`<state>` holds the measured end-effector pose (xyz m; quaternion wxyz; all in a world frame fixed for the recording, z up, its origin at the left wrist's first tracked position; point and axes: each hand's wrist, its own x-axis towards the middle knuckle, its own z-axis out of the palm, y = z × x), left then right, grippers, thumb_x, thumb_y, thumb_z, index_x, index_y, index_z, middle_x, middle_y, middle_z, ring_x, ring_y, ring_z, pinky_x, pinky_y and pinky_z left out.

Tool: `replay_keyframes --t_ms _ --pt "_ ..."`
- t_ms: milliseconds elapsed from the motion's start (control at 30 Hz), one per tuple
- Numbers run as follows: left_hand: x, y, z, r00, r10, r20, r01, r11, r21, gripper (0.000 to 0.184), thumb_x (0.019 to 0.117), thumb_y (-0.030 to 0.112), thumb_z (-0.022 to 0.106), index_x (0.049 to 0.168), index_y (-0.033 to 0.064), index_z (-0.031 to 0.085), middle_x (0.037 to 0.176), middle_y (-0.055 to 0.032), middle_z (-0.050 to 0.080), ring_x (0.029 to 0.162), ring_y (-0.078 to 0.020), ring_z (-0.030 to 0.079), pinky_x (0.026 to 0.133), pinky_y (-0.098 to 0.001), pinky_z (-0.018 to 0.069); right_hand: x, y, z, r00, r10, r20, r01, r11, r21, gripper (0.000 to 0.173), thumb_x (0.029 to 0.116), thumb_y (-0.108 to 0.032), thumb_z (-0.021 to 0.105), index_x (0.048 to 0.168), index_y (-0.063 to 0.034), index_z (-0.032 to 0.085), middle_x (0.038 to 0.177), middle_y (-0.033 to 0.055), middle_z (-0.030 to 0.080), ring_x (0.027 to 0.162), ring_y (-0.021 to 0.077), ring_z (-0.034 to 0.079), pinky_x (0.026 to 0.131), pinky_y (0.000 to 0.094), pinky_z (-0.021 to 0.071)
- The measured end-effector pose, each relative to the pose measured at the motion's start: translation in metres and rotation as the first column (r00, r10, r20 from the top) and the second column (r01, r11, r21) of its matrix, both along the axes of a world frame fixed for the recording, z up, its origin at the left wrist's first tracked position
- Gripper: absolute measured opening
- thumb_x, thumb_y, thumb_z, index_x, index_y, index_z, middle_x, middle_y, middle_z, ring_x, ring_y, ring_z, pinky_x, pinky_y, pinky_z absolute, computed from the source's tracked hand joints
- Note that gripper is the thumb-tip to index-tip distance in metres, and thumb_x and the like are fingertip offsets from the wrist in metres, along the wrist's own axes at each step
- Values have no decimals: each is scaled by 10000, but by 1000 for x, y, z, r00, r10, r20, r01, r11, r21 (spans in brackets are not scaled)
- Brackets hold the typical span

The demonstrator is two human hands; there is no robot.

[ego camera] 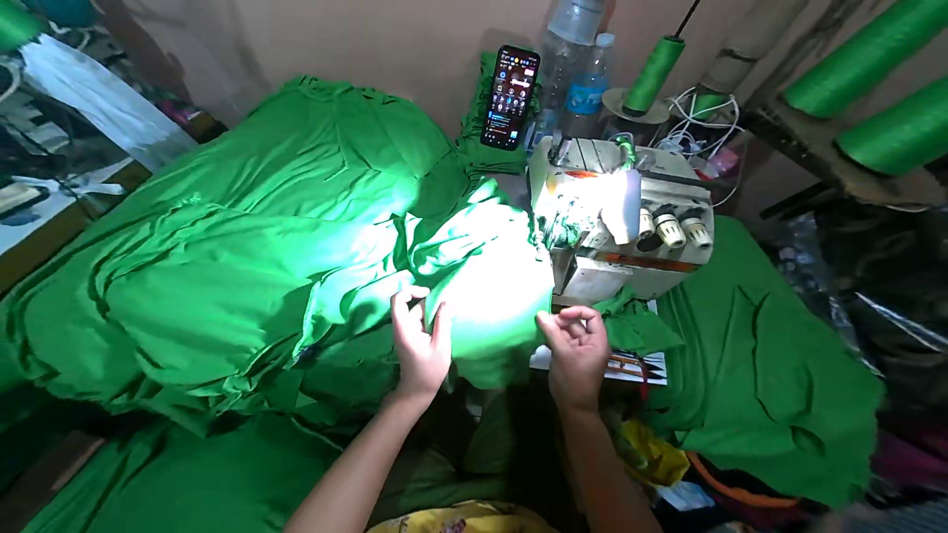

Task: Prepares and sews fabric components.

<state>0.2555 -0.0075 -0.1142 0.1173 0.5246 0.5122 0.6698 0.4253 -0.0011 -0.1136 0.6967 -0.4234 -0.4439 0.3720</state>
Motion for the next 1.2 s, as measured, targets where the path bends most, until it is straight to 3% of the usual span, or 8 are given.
replay_keyframes --t_ms 100,200,267,367,600,833,1067,1200 --pt "-11 13 16 992 -123 -34 112 967 -228 426 892 60 705 1224 -83 480 929 -82 654 799 -32 633 767 -221 549 -1 18 9 1000 -22 10 22 1000 18 314 822 93 711 1020 -69 530 791 -57 716 680 9 693 637 183 594" --pt "-25 3 52 914 -396 87 337 623 -706 833 758 214 899 1384 -7 395 972 -125 653 880 -172 646 819 -369 551 0 14 11 998 44 -37 -46 997 -55 387 818 136 692 1089 -38 476 865 6 741 738 59 730 694 222 622" --pt "-29 -12 51 873 -466 148 402 512 -760 974 719 227 919 1463 -11 338 1108 -157 682 1007 -197 685 910 -383 567 5 -7 6 991 132 -33 -135 982 -132 418 832 112 686 1166 3 459 927 44 744 780 92 736 730 257 624" --pt "-29 -42 30 881 -391 266 468 639 -610 722 774 144 840 1343 -28 431 915 -26 720 813 -64 707 762 -247 592 11 -46 -6 977 211 -12 -208 951 -228 412 852 77 689 1194 -2 475 880 21 759 759 86 739 714 245 621" --pt "-11 -62 15 873 -184 451 371 850 -373 465 852 -91 701 1219 34 445 824 46 732 772 -46 723 755 -214 603 16 -79 -12 984 174 -38 -178 945 -276 346 857 76 689 1129 -27 503 831 -5 754 689 99 740 648 256 637" --pt "-13 -54 -8 959 -184 215 247 915 -318 317 950 -7 593 1237 -1 456 735 98 652 629 52 598 615 -138 510 12 -72 -14 981 178 -72 -191 939 -287 423 753 64 774 1090 -36 539 768 -19 701 654 57 683 633 212 598" --pt "-14 -41 -29 966 -256 -29 244 945 -216 179 970 0 517 1092 -128 547 898 -58 587 699 52 511 638 -100 449 17 -64 -16 939 289 -185 -343 811 -473 87 942 6 612 990 -15 683 782 -13 704 603 41 649 595 200 581" --pt "-18 -43 -22 879 -443 175 475 849 -231 216 929 -59 461 975 -12 666 983 34 693 879 64 617 788 -133 518 22 -66 -17 929 320 -185 -370 816 -445 211 993 -42 537 853 -81 690 703 -44 694 564 31 651 560 195 581"
